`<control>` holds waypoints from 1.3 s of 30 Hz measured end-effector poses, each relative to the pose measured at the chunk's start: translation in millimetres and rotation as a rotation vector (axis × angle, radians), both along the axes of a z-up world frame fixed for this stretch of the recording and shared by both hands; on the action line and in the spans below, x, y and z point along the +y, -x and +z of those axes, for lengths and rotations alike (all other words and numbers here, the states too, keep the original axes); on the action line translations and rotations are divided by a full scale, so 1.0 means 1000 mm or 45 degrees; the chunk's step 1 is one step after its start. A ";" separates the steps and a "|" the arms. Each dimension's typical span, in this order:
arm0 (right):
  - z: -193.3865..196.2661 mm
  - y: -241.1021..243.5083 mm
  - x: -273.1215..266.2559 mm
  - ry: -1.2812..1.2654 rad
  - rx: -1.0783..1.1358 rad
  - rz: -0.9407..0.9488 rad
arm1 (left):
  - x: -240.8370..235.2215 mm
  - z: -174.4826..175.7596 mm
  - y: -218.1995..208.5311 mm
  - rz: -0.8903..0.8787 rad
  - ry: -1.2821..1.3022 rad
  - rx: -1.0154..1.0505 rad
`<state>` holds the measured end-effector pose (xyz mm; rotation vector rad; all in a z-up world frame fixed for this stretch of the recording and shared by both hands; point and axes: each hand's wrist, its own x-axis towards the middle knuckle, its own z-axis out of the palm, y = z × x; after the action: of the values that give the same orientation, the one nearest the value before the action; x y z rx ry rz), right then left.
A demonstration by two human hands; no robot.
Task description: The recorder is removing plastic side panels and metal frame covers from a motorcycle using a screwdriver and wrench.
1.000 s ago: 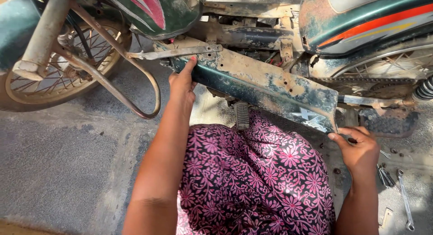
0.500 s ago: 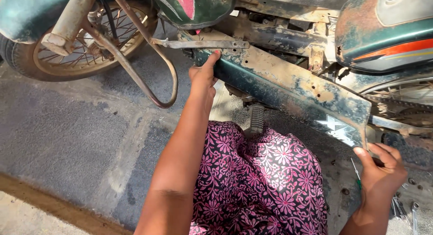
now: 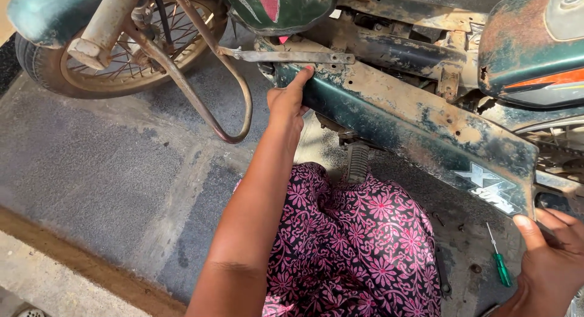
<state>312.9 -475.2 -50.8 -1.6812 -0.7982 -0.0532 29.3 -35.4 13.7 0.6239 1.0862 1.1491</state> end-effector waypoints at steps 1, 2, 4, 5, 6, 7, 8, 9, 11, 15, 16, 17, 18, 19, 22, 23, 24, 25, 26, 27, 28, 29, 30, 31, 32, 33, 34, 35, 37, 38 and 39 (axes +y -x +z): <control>-0.001 0.001 -0.004 0.008 0.010 0.012 | 0.002 -0.003 0.000 -0.014 0.002 0.011; -0.002 0.002 -0.008 0.015 0.020 0.024 | 0.004 -0.006 0.000 -0.028 0.003 0.021; -0.001 0.005 -0.013 0.028 0.046 0.027 | 0.004 -0.009 0.002 -0.042 -0.008 0.030; 0.000 0.008 -0.015 0.035 0.071 0.026 | 0.004 -0.009 0.002 -0.060 -0.025 0.038; 0.000 0.008 -0.014 0.033 0.075 0.022 | 0.004 -0.006 0.003 -0.065 -0.027 0.042; -0.001 0.009 -0.015 0.043 0.074 0.009 | 0.003 -0.004 0.003 -0.066 -0.022 0.065; -0.002 0.010 -0.016 0.053 0.074 -0.003 | 0.002 -0.002 0.003 -0.067 -0.017 0.089; -0.002 0.009 -0.015 0.054 0.078 -0.014 | 0.001 -0.001 0.003 -0.078 -0.016 0.092; -0.002 0.008 -0.012 0.041 0.034 -0.015 | -0.001 0.002 0.003 -0.075 -0.013 0.142; 0.013 0.014 0.003 0.018 0.054 -0.044 | 0.003 -0.002 0.004 -0.115 -0.007 0.202; 0.013 0.012 0.006 -0.001 0.065 -0.046 | 0.005 -0.003 0.004 -0.124 0.000 0.224; 0.013 0.011 0.006 -0.018 0.079 -0.049 | 0.006 -0.005 0.004 -0.134 0.009 0.247; 0.014 0.013 0.006 -0.014 0.088 -0.056 | 0.006 -0.005 0.005 -0.140 0.013 0.256; 0.015 0.013 0.005 -0.004 0.070 -0.058 | 0.005 -0.004 0.006 -0.151 0.006 0.253; 0.030 0.025 0.009 0.018 0.062 -0.061 | 0.007 -0.001 0.007 -0.174 0.000 0.268; 0.037 0.029 0.012 0.023 0.064 -0.055 | 0.008 -0.001 0.007 -0.179 -0.003 0.278; 0.034 0.024 0.013 0.028 0.073 -0.058 | 0.006 0.000 0.007 -0.183 0.002 0.287; 0.031 0.019 0.014 0.003 0.068 -0.054 | 0.005 0.000 0.006 -0.188 -0.010 0.282; 0.028 0.014 0.015 -0.021 0.063 -0.049 | 0.003 0.001 0.006 -0.192 -0.021 0.277; 0.018 0.002 0.016 -0.018 0.071 -0.056 | 0.002 -0.001 0.002 -0.199 -0.018 0.285; 0.007 -0.010 0.017 -0.076 0.079 -0.022 | 0.002 -0.002 -0.001 -0.190 -0.021 0.279; -0.003 -0.022 0.021 -0.139 0.086 0.019 | 0.002 -0.002 -0.002 -0.175 -0.028 0.273; 0.007 -0.020 0.029 -0.140 0.094 0.018 | 0.001 -0.003 -0.003 -0.175 -0.028 0.281; 0.017 -0.019 0.039 -0.182 0.146 0.025 | 0.001 -0.002 -0.005 -0.144 -0.005 0.282; 0.028 -0.018 0.049 -0.224 0.198 0.032 | 0.002 -0.001 -0.008 -0.112 0.018 0.284; 0.017 -0.023 0.048 -0.228 0.203 0.029 | 0.004 -0.004 -0.007 -0.114 0.015 0.289; 0.006 -0.027 0.047 -0.229 0.205 0.032 | 0.007 -0.007 -0.005 -0.119 0.012 0.263; -0.005 -0.032 0.045 -0.226 0.206 0.035 | 0.009 -0.012 -0.005 -0.123 0.014 0.236; -0.015 -0.028 0.038 -0.215 0.196 0.057 | 0.011 -0.016 0.000 -0.144 -0.004 0.219; -0.019 -0.026 0.035 -0.206 0.181 0.083 | 0.012 -0.017 0.003 -0.163 -0.023 0.198; -0.017 -0.021 0.032 -0.208 0.181 0.081 | 0.012 -0.015 0.003 -0.165 -0.025 0.198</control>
<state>333.8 -443.1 -67.7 -1.4875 -0.7199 0.0439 26.2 -23.2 -1.6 0.7982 1.1500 1.0131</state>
